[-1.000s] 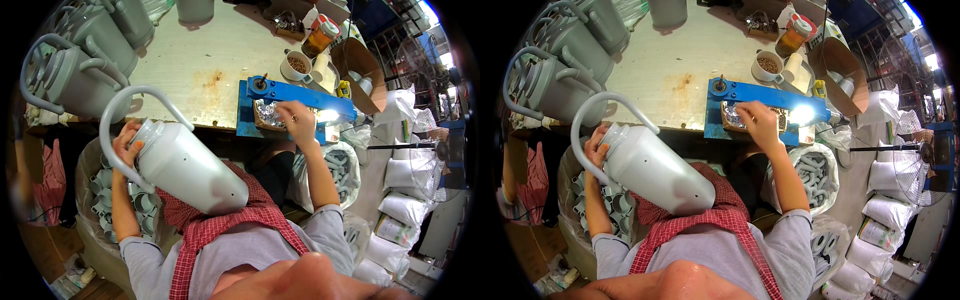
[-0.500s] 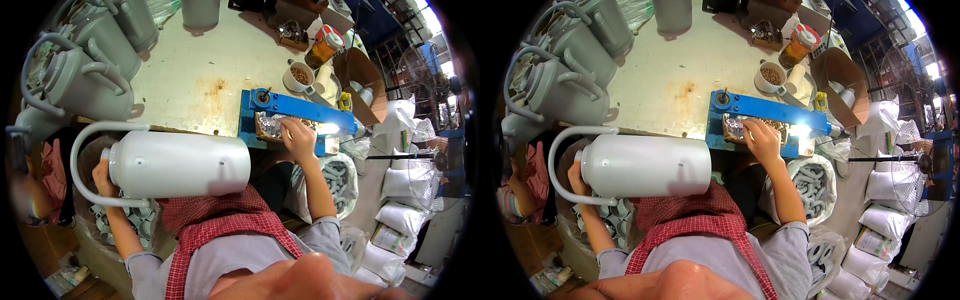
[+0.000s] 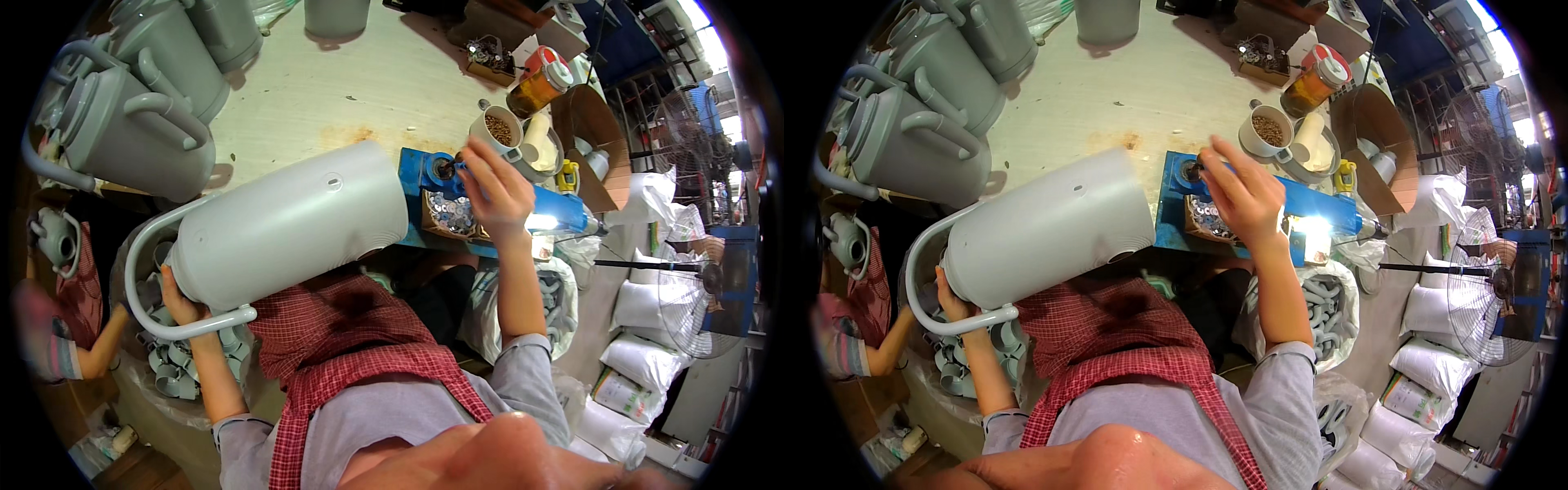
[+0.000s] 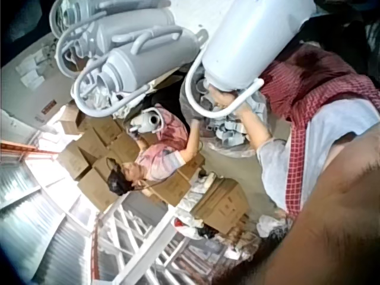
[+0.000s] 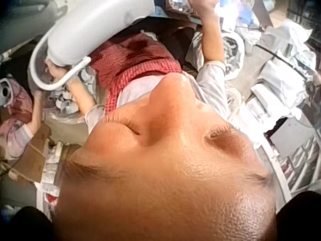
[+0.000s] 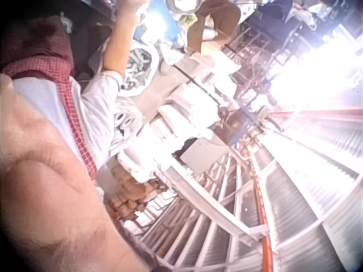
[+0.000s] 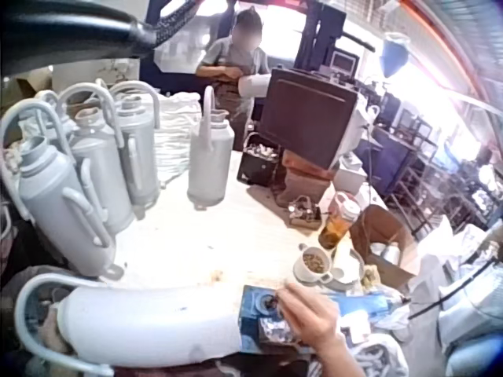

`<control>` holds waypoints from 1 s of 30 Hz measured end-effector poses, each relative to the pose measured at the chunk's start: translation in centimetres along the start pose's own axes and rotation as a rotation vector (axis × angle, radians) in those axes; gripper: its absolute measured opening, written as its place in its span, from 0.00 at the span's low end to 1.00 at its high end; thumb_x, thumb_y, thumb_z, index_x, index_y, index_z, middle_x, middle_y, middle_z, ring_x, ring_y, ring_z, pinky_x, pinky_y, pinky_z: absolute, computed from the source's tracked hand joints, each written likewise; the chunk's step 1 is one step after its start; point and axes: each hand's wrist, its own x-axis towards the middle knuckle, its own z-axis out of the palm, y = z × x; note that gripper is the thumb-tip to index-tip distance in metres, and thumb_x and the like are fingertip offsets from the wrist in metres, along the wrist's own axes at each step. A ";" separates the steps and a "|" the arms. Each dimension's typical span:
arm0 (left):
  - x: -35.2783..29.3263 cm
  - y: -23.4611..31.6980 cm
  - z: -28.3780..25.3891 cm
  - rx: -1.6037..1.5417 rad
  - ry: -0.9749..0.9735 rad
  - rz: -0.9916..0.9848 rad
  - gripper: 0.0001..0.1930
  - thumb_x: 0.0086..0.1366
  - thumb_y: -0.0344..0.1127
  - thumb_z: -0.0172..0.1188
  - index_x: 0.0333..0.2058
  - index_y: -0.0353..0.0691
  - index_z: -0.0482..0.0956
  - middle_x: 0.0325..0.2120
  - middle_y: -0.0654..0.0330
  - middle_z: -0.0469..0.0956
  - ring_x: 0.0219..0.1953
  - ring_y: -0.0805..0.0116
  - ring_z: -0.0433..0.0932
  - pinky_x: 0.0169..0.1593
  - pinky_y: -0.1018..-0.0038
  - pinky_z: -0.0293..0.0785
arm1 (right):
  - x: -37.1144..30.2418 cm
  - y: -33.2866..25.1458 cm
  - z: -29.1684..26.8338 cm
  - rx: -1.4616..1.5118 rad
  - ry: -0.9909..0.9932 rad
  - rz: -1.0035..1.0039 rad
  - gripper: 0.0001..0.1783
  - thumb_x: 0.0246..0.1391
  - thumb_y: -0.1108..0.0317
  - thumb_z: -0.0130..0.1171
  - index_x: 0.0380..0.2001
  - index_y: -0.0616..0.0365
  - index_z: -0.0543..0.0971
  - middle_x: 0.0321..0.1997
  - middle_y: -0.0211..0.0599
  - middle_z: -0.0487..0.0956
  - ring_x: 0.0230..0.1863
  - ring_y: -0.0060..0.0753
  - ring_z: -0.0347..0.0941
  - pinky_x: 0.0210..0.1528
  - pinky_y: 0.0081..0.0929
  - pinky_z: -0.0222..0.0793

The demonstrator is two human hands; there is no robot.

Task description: The person assembles grey electric kettles by hand. They pick up a kettle body, insert a small metal component into the base, and then screw on the lid. The person repeats this process for multiple units, placing the finished kettles on a nearby table.

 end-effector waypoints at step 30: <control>-1.9 -11.3 25.9 -0.019 -0.676 0.006 0.19 0.70 0.42 0.54 0.45 0.28 0.78 0.35 0.62 0.79 0.36 0.78 0.72 0.43 0.81 0.68 | -16.9 4.2 -9.8 0.331 0.421 1.150 0.11 0.56 0.79 0.58 0.44 0.66 0.78 0.41 0.31 0.79 0.43 0.23 0.74 0.50 0.21 0.68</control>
